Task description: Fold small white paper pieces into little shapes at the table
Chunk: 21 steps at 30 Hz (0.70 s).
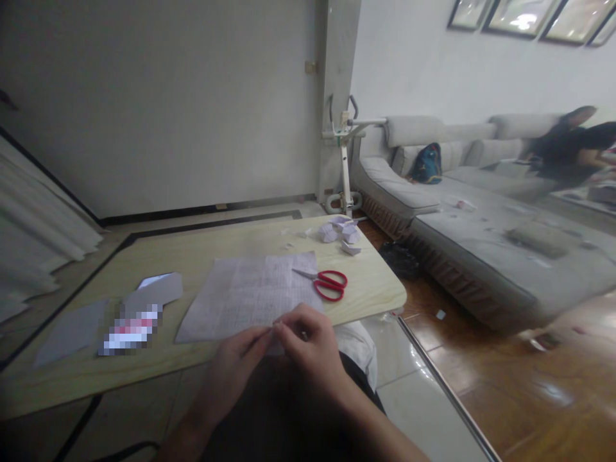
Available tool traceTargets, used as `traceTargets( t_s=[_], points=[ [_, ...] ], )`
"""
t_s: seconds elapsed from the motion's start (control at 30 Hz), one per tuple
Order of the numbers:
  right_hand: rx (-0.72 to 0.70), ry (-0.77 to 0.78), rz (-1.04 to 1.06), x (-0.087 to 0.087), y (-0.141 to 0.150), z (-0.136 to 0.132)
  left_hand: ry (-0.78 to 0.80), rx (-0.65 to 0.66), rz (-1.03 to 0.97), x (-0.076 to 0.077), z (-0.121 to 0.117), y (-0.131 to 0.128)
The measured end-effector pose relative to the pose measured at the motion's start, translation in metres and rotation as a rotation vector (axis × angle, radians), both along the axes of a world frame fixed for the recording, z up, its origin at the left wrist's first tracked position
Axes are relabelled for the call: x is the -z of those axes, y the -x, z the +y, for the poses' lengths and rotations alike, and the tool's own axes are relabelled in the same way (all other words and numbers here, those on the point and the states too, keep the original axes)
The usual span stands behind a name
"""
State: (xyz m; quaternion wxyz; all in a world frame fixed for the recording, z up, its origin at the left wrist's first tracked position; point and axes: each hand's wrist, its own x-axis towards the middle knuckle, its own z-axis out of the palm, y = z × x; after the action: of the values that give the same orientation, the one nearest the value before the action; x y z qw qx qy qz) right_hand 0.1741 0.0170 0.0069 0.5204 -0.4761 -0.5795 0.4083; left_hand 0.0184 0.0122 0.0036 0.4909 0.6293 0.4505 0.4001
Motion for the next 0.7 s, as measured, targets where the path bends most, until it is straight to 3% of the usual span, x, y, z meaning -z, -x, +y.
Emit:
traceTargets(
  t_s=[0.4,0.7],
  points=[
    [0.028,0.015,-0.026,0.0001,0.0004,0.0015,0.015,0.006,0.008,0.0026,-0.0001,0.0006],
    [0.003,0.109,0.071,0.0001,0.0010,0.0013,-0.014,0.008,0.021,0.0033,0.0000,0.0014]
  ],
)
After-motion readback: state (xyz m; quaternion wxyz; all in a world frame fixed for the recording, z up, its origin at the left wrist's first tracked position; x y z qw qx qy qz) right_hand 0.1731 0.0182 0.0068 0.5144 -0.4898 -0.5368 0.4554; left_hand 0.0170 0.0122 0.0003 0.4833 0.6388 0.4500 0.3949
